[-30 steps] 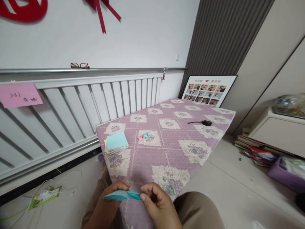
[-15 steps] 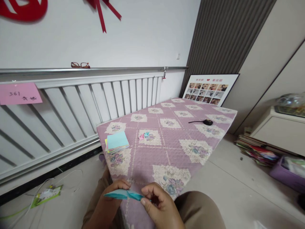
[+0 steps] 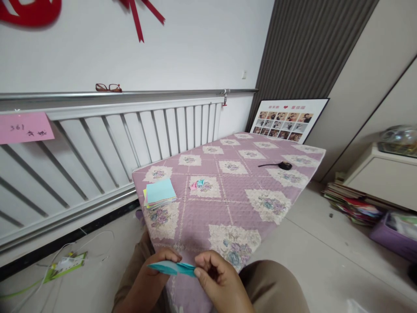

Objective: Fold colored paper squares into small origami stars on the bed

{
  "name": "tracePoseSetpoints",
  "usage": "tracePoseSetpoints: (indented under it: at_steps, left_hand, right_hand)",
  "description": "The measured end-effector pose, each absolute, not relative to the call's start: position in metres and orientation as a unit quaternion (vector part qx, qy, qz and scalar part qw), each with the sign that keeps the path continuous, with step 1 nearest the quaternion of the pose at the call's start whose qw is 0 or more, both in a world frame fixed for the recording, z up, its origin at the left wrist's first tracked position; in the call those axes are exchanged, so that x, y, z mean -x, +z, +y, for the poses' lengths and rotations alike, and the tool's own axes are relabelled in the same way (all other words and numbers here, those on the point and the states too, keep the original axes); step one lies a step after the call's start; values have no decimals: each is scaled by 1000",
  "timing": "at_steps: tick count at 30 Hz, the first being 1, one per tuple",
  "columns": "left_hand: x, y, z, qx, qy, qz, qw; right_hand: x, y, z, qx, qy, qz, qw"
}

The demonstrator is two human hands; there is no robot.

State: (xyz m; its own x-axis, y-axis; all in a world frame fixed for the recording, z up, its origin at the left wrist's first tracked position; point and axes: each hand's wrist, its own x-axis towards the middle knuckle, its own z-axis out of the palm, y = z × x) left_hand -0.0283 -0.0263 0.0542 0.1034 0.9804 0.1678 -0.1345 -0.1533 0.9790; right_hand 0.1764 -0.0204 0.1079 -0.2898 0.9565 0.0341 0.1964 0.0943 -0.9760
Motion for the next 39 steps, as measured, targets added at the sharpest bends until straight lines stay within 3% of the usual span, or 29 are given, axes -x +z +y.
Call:
tracePoseSetpoints:
  at_steps: [4,9,13,20,31,35,39]
  left_hand:
    - [26,57,-29,-543,545,420,482]
    - [26,66,-29,-578,488,450,475]
    - [27,69,-29,-575,448,499,470]
    - [25,74,-31,-592,367,516,499]
    - [28,72,-30,-526,403,443,605]
    - [23,65,-28,-468,455,416,633]
    - [19,59,-28,-418,489,411,645]
  right_hand:
    - [-176,106,-21,466,462,-651,382]
    - [-178,104,-18,484,332,-715,379]
    - [-180,108,-18,454,274,-783,325]
    - [-166,115,-18,447,335,-788,260]
    - [-143,94,-16,445,577,-581,363]
    - [-141,84,-18,456,561,-551,417]
    - [-142,81,-19,453,526,-598,402]
